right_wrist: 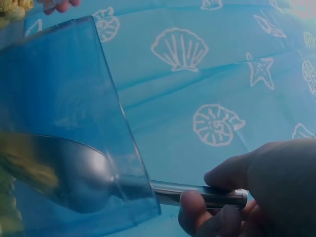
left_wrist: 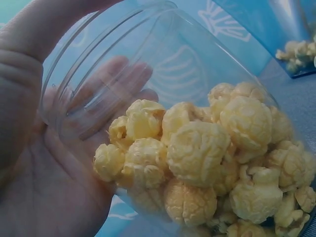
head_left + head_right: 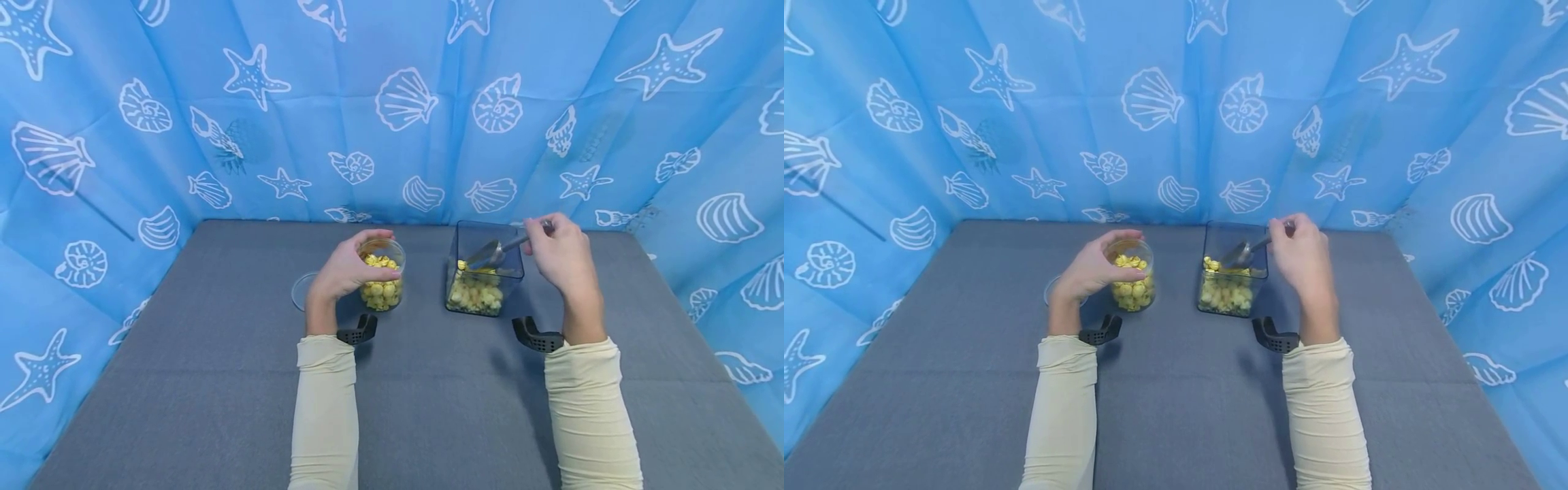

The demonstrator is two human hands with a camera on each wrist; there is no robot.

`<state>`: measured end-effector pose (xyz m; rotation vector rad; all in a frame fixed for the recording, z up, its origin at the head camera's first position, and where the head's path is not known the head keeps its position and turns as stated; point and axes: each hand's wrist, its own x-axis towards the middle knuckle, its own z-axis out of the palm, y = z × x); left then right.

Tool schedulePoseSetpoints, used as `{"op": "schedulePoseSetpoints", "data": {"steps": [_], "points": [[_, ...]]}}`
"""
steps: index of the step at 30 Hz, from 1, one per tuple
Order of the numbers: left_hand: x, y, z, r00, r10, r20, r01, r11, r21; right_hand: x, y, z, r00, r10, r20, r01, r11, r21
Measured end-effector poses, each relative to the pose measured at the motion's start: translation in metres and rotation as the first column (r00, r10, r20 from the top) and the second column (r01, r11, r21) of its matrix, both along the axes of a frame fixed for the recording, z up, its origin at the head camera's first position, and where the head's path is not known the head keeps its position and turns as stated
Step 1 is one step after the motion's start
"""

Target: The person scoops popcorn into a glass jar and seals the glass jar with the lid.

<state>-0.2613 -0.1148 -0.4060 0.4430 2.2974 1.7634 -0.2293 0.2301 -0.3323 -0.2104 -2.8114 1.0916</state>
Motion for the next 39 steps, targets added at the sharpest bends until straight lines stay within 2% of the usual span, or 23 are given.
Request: {"op": "schedulePoseSetpoints", "data": {"steps": [7, 15, 19, 24, 28, 34, 39], "points": [[0.001, 0.001, -0.001, 1.000, -0.008, 0.002, 0.008, 1.000, -0.002, 0.002, 0.008, -0.001, 0.999, 0.028, 0.046, -0.027, 1.000, -0.006], [0.004, 0.002, 0.003, 1.000, -0.005, -0.002, 0.005, 0.999, -0.032, 0.005, 0.012, 0.003, 0.995, 0.057, 0.083, -0.056, 0.998, -0.008], [0.004, 0.003, 0.005, 1.000, -0.008, -0.017, 0.007, 0.999, -0.051, 0.007, 0.014, 0.007, 0.989, 0.067, 0.134, -0.068, 0.998, 0.001], [0.005, 0.003, 0.007, 0.999, -0.001, -0.047, 0.000, 1.000, -0.027, 0.012, 0.015, 0.012, 0.982, 0.083, 0.172, -0.086, 0.996, 0.011], [0.007, 0.004, 0.010, 0.994, 0.055, -0.093, -0.057, 0.998, -0.012, 0.017, 0.014, 0.015, 0.992, 0.068, 0.103, -0.070, 0.997, 0.011], [0.007, 0.003, 0.015, 0.973, 0.153, -0.174, -0.138, 0.986, 0.095, 0.030, 0.007, 0.022, 0.999, -0.004, -0.054, 0.004, 1.000, -0.003], [0.004, -0.001, 0.021, 0.948, 0.243, -0.205, -0.220, 0.967, 0.128, 0.041, -0.001, 0.032, 0.980, 0.043, -0.193, -0.052, 0.998, -0.043]]}}
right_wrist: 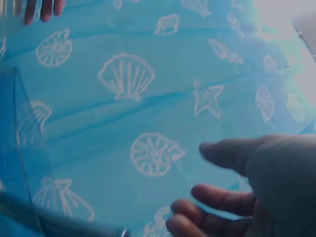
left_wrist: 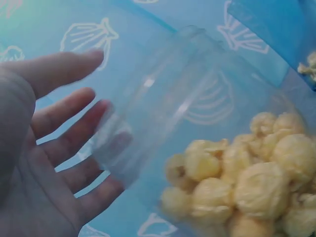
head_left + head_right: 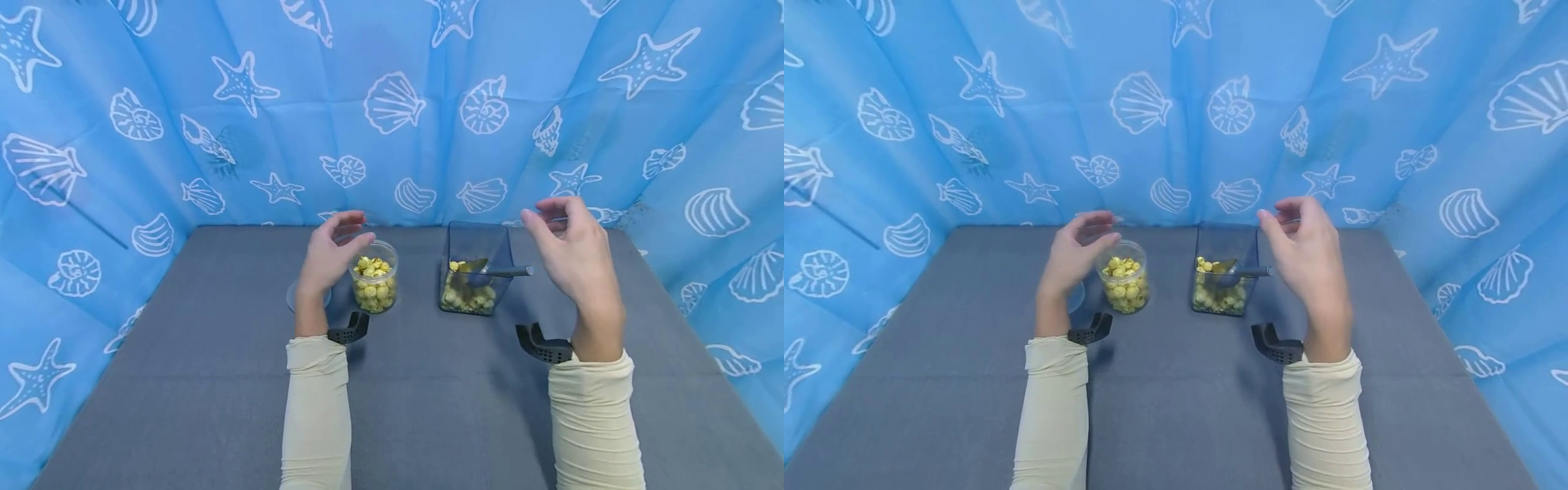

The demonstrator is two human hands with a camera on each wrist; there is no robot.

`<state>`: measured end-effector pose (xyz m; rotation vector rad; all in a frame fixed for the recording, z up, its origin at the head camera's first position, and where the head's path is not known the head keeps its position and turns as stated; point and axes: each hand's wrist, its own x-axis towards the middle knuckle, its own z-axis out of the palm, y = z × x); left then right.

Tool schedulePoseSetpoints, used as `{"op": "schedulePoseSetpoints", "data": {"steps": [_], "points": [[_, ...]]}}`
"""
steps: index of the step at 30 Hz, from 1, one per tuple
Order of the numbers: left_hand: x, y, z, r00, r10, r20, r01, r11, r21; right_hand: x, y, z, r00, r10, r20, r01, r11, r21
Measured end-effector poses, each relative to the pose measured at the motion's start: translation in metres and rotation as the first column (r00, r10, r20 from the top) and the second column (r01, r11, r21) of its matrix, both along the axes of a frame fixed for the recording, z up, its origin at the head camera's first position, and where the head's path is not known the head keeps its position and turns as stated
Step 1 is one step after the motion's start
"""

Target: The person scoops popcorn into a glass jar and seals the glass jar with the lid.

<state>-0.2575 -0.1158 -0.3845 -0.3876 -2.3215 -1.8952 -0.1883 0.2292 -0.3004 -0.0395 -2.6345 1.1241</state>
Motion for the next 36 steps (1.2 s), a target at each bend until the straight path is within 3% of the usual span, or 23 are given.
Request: {"op": "schedulePoseSetpoints", "data": {"steps": [4, 9, 13, 18, 25, 30, 36], "points": [[0.001, -0.006, 0.007, 0.998, 0.060, -0.031, -0.060, 0.998, -0.012, 0.007, -0.016, 0.003, 0.982, 0.085, -0.166, -0.090, 0.996, -0.020], [0.003, -0.019, 0.008, 0.993, 0.114, -0.038, -0.115, 0.992, -0.043, 0.010, -0.044, -0.002, 0.912, 0.206, -0.355, -0.231, 0.973, -0.028], [0.006, -0.032, 0.004, 0.986, 0.166, -0.023, -0.168, 0.981, -0.093, 0.008, -0.070, -0.012, 0.858, 0.325, -0.399, -0.354, 0.935, 0.001], [0.010, -0.046, -0.001, 0.977, 0.214, 0.007, -0.210, 0.964, -0.165, 0.005, -0.098, -0.025, 0.836, 0.438, -0.330, -0.453, 0.891, 0.036], [0.014, -0.066, -0.010, 0.960, 0.277, 0.038, -0.260, 0.936, -0.239, -0.014, -0.134, -0.047, 0.849, 0.505, -0.159, -0.514, 0.858, -0.020], [0.014, -0.070, -0.014, 0.957, 0.284, 0.063, -0.259, 0.930, -0.261, -0.027, -0.146, -0.069, 0.875, 0.482, -0.037, -0.483, 0.867, -0.120], [0.016, -0.076, -0.016, 0.950, 0.299, 0.091, -0.266, 0.927, -0.266, -0.038, -0.156, -0.093, 0.881, 0.471, 0.038, -0.448, 0.857, -0.255]]}}
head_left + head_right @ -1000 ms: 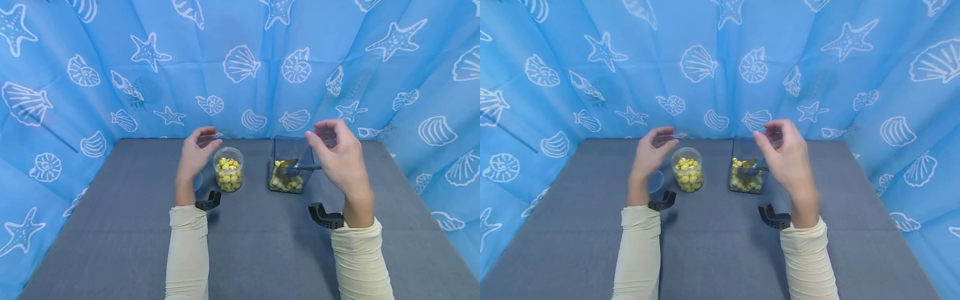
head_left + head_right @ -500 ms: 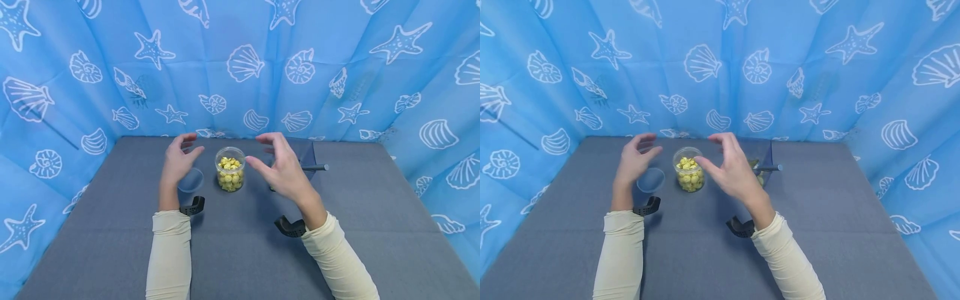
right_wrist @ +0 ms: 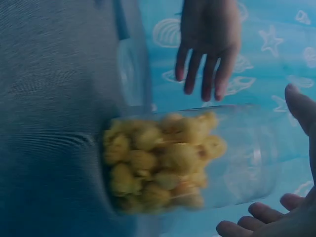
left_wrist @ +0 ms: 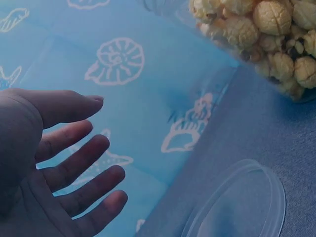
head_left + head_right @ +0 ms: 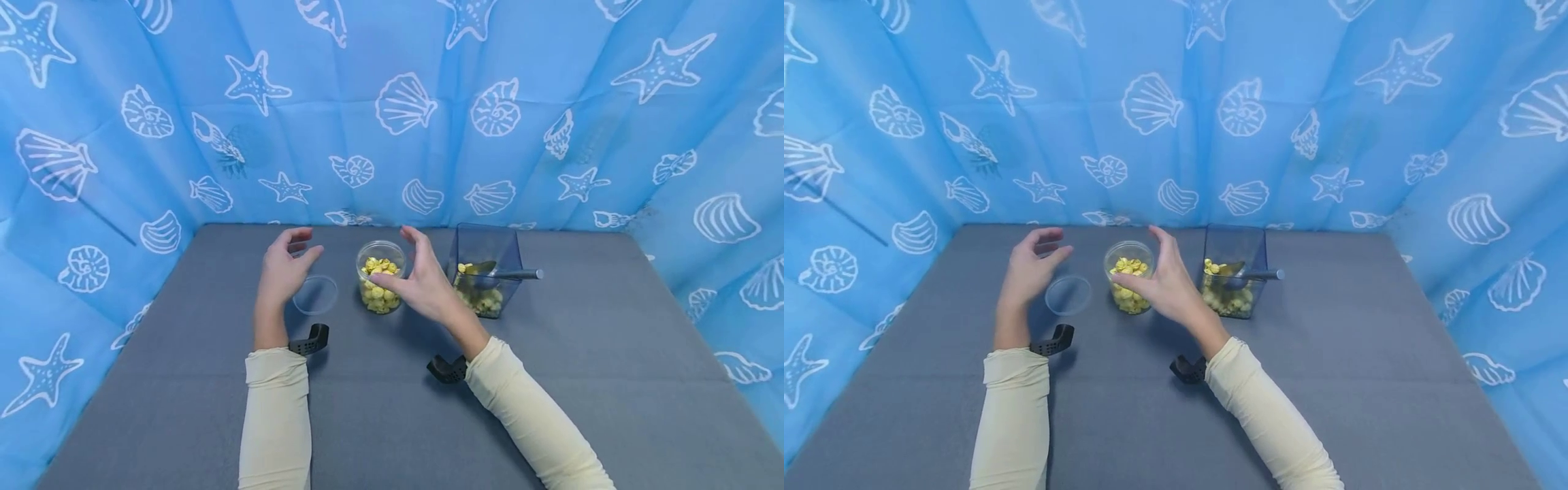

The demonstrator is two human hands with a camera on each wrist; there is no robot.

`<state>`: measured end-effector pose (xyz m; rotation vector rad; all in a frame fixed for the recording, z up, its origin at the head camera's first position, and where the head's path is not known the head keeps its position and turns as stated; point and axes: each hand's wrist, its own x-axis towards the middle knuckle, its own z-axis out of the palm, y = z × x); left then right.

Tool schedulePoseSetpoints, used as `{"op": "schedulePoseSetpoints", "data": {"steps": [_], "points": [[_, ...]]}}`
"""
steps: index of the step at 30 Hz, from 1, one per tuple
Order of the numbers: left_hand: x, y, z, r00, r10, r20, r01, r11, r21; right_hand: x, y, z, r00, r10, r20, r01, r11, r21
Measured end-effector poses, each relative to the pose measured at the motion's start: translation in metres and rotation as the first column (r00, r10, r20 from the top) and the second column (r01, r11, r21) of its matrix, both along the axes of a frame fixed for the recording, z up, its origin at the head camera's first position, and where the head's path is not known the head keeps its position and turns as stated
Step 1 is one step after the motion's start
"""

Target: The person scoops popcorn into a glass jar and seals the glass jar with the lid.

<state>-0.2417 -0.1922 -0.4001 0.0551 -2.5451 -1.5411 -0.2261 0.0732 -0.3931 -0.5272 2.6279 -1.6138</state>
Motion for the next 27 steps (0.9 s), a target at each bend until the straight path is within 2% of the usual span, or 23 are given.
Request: {"op": "schedulePoseSetpoints", "data": {"steps": [6, 13, 18, 24, 27], "points": [[0.001, -0.010, -0.004, 0.997, 0.020, 0.075, -0.018, 1.000, -0.022, -0.007, -0.003, -0.020, 0.996, 0.050, 0.068, -0.050, 0.999, -0.010], [0.002, -0.017, -0.008, 0.983, 0.031, 0.183, -0.014, 0.996, -0.093, -0.011, -0.008, -0.032, 0.996, 0.051, 0.067, -0.050, 0.999, -0.020], [0.004, -0.023, -0.012, 0.959, 0.033, 0.280, 0.018, 0.984, -0.178, -0.013, -0.008, -0.037, 0.999, 0.013, 0.052, -0.013, 1.000, 0.015], [0.005, -0.032, -0.015, 0.928, 0.014, 0.371, 0.056, 0.983, -0.178, -0.014, -0.008, -0.040, 1.000, 0.005, 0.023, -0.007, 0.998, 0.065], [0.007, -0.035, -0.016, 0.911, 0.032, 0.410, 0.054, 0.979, -0.196, -0.014, -0.010, -0.041, 1.000, -0.001, 0.011, 0.000, 0.998, 0.070]]}}
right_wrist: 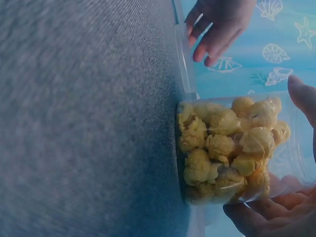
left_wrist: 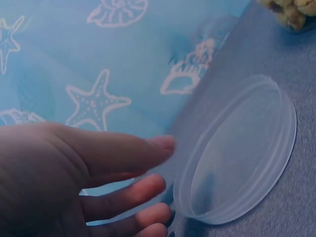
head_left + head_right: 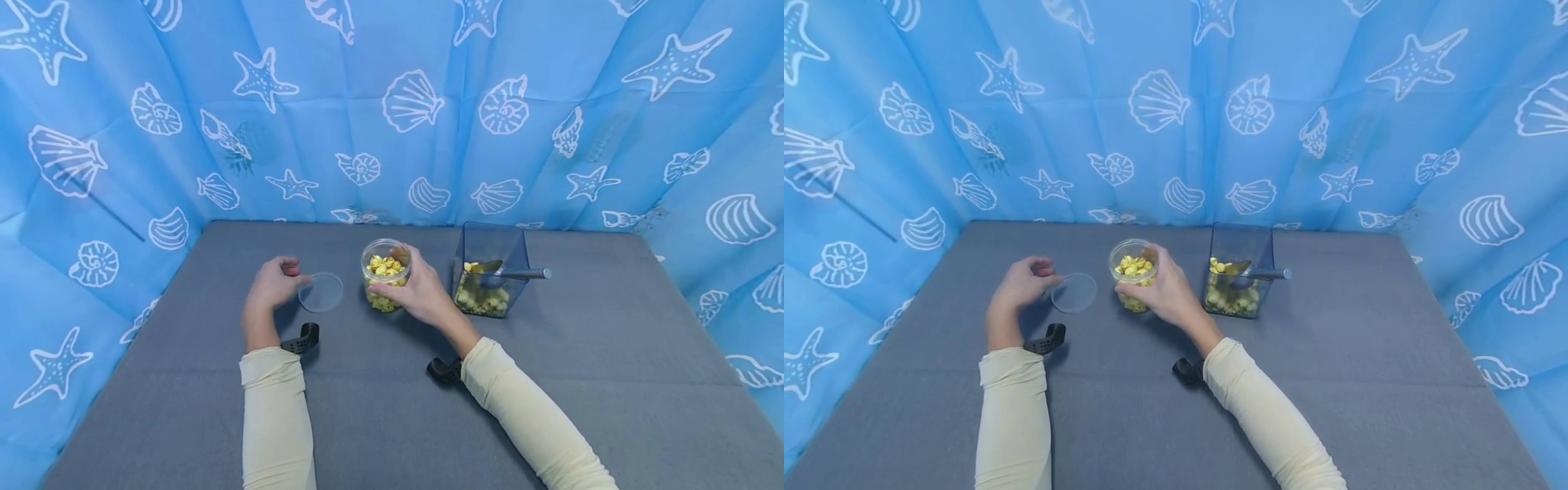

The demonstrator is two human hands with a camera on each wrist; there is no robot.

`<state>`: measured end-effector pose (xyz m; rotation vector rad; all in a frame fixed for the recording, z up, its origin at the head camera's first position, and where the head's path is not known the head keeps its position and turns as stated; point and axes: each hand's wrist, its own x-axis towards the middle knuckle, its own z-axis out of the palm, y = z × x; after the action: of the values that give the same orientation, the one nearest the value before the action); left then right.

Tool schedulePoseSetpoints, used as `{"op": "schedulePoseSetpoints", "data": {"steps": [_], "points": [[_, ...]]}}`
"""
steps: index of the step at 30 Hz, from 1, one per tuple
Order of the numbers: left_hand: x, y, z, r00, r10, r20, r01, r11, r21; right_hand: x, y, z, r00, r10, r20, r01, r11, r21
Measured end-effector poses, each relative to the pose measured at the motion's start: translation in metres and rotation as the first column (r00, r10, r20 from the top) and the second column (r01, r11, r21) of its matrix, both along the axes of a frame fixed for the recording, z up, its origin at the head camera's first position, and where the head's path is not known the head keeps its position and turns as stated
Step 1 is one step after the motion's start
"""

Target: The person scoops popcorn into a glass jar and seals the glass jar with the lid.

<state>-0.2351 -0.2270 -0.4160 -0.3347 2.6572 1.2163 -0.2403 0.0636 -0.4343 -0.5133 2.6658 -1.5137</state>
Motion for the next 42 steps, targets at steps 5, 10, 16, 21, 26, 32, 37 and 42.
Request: {"op": "schedulePoseSetpoints", "data": {"steps": [5, 10, 16, 21, 26, 32, 37, 42], "points": [[0.002, -0.002, -0.001, 0.997, 0.011, 0.075, -0.007, 0.999, -0.052, 0.000, -0.001, -0.001, 1.000, -0.006, -0.001, 0.006, 1.000, 0.009], [0.000, -0.003, -0.004, 0.995, -0.016, 0.098, 0.022, 0.998, -0.061, 0.000, -0.001, -0.001, 1.000, -0.008, -0.007, 0.008, 1.000, 0.009], [-0.002, 0.002, -0.004, 0.982, -0.148, 0.114, 0.161, 0.981, -0.112, 0.000, 0.000, -0.001, 1.000, -0.012, -0.014, 0.013, 1.000, 0.017], [-0.001, 0.010, -0.006, 0.972, -0.189, 0.141, 0.217, 0.950, -0.223, 0.001, -0.001, -0.001, 1.000, -0.013, -0.009, 0.013, 1.000, 0.024], [-0.002, 0.015, -0.009, 0.977, -0.154, 0.144, 0.185, 0.955, -0.233, 0.001, -0.001, -0.001, 1.000, -0.012, -0.015, 0.012, 1.000, 0.024], [-0.002, 0.014, -0.010, 0.984, -0.144, 0.105, 0.164, 0.963, -0.213, 0.000, -0.001, -0.001, 1.000, -0.014, -0.010, 0.014, 1.000, 0.023], [-0.003, 0.014, -0.009, 0.986, -0.152, 0.065, 0.161, 0.971, -0.176, 0.001, -0.001, -0.001, 1.000, -0.009, -0.003, 0.009, 1.000, 0.025], [-0.004, 0.017, -0.002, 0.983, -0.179, 0.043, 0.183, 0.977, -0.109, 0.000, -0.001, -0.001, 1.000, -0.005, -0.003, 0.006, 1.000, 0.019]]}}
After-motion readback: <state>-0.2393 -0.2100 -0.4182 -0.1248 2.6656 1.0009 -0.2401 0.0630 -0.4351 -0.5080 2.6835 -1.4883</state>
